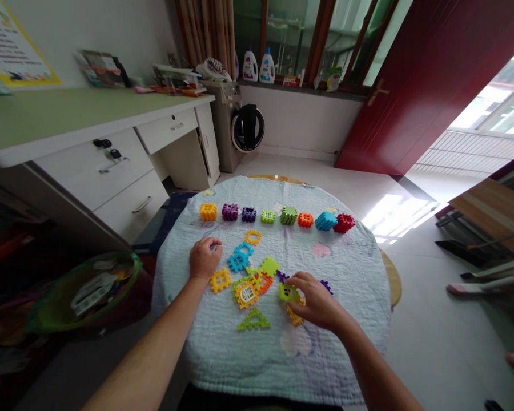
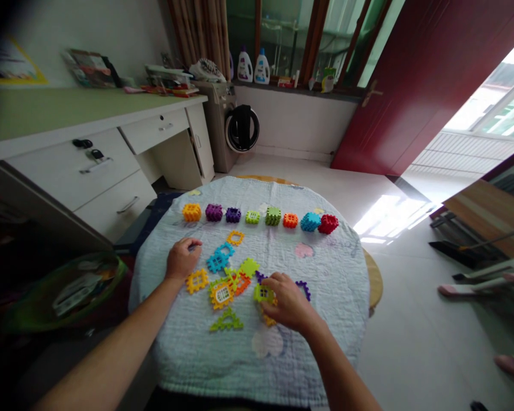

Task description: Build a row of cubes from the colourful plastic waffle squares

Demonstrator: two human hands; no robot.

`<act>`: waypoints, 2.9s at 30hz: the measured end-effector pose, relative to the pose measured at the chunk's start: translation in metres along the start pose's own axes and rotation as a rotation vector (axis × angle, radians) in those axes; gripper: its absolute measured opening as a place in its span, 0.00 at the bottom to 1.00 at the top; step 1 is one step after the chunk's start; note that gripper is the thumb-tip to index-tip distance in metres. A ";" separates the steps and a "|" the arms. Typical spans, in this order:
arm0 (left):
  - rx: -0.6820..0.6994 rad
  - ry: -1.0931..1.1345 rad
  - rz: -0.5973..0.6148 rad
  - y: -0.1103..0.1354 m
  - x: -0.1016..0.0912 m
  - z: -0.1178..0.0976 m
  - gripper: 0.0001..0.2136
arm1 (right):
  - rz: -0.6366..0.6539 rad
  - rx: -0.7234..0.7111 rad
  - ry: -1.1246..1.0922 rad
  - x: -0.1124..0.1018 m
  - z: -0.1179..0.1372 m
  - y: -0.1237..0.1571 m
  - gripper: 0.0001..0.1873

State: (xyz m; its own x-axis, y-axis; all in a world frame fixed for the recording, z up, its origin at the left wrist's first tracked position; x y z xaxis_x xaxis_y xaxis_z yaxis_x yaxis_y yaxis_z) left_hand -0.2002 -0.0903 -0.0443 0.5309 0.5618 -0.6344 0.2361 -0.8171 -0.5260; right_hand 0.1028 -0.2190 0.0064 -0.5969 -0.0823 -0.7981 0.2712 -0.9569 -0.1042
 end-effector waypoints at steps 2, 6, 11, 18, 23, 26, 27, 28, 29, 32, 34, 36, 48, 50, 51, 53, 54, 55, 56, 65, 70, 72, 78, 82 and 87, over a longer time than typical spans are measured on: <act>-0.001 -0.006 0.003 0.000 0.000 0.000 0.10 | -0.030 -0.016 -0.033 -0.006 -0.004 -0.010 0.10; -0.007 -0.022 0.006 0.000 0.000 0.000 0.10 | -0.137 0.031 -0.032 -0.010 -0.023 -0.035 0.14; -0.001 -0.020 0.006 -0.001 0.000 -0.001 0.09 | -0.381 0.185 -0.003 -0.014 -0.053 -0.055 0.16; -0.007 -0.013 0.001 0.000 0.000 -0.001 0.09 | -0.376 0.048 0.085 0.003 -0.009 -0.053 0.15; -0.013 -0.007 -0.007 0.001 0.000 -0.001 0.08 | -0.127 -0.024 0.143 0.042 0.051 -0.052 0.15; -0.021 -0.003 -0.005 0.001 0.000 -0.001 0.08 | -0.044 0.035 0.219 0.057 0.060 -0.056 0.17; -0.021 -0.003 -0.005 0.001 0.000 -0.001 0.08 | -0.031 0.052 0.223 0.060 0.059 -0.057 0.18; -0.021 -0.004 -0.005 0.001 0.000 -0.001 0.08 | -0.030 0.061 0.214 0.062 0.058 -0.058 0.18; -0.020 -0.006 -0.004 0.001 0.000 -0.001 0.08 | -0.041 0.061 0.196 0.063 0.056 -0.059 0.18; -0.024 -0.012 -0.001 0.001 -0.001 -0.001 0.08 | -0.082 0.032 0.091 0.066 0.053 -0.059 0.16; -0.028 -0.007 0.001 0.001 -0.001 -0.001 0.08 | -0.090 0.011 -0.009 0.069 0.051 -0.058 0.15; -0.029 0.001 -0.001 0.001 -0.001 -0.002 0.07 | -0.104 0.010 -0.094 0.071 0.048 -0.060 0.14; -0.040 -0.016 0.000 0.001 -0.001 -0.003 0.07 | -0.357 0.173 -0.258 0.061 0.016 -0.083 0.11; -0.039 -0.020 0.004 0.001 -0.001 -0.003 0.07 | -0.379 0.180 -0.297 0.062 0.016 -0.083 0.15; -0.037 -0.022 0.006 0.001 -0.001 -0.003 0.07 | -0.397 0.157 -0.302 0.062 0.018 -0.083 0.18; -0.034 -0.025 0.012 0.001 -0.001 -0.003 0.07 | -0.427 0.078 -0.276 0.058 0.025 -0.079 0.23; -0.035 -0.028 0.014 0.001 -0.001 -0.003 0.07 | -0.421 0.030 -0.246 0.056 0.030 -0.076 0.23; -0.036 -0.032 0.015 0.001 -0.001 -0.003 0.07 | -0.391 -0.017 -0.206 0.055 0.036 -0.073 0.22; -0.038 -0.034 0.015 0.001 -0.001 -0.003 0.07 | -0.338 -0.061 -0.162 0.055 0.041 -0.069 0.21; -0.038 -0.034 0.012 0.002 -0.003 -0.005 0.07 | 0.063 -0.259 0.201 0.076 0.072 -0.053 0.29; -0.025 -0.022 0.013 0.001 -0.003 -0.005 0.08 | 0.036 -0.374 0.229 0.081 0.084 -0.056 0.09; -0.021 -0.018 0.014 0.001 -0.003 -0.005 0.08 | 0.026 -0.415 0.208 0.085 0.088 -0.055 0.04; -0.022 -0.017 0.015 0.000 -0.004 -0.006 0.07 | -0.115 -0.335 -0.065 0.079 0.090 -0.064 0.07; -0.032 -0.023 0.015 0.001 -0.003 -0.005 0.07 | -0.283 0.059 -0.502 0.057 0.053 -0.089 0.10; -0.029 -0.014 0.013 0.000 -0.003 -0.005 0.07 | -0.332 0.471 -0.869 0.041 -0.002 -0.108 0.16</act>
State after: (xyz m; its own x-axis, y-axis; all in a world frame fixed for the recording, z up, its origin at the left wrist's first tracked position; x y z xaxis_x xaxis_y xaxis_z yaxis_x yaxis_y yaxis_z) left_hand -0.1973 -0.0924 -0.0393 0.5228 0.5530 -0.6488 0.2528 -0.8274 -0.5015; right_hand 0.0504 -0.1189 -0.0160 -0.9761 0.2117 -0.0496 -0.2168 -0.9645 0.1508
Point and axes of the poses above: each hand's wrist, its own y-axis away from the middle knuckle, its own x-axis out of the palm, z = x × y, the point moved 4 cm from there along -y, towards the middle knuckle, and after that the axes turned 12 degrees about -z, right-handed, at the moved point
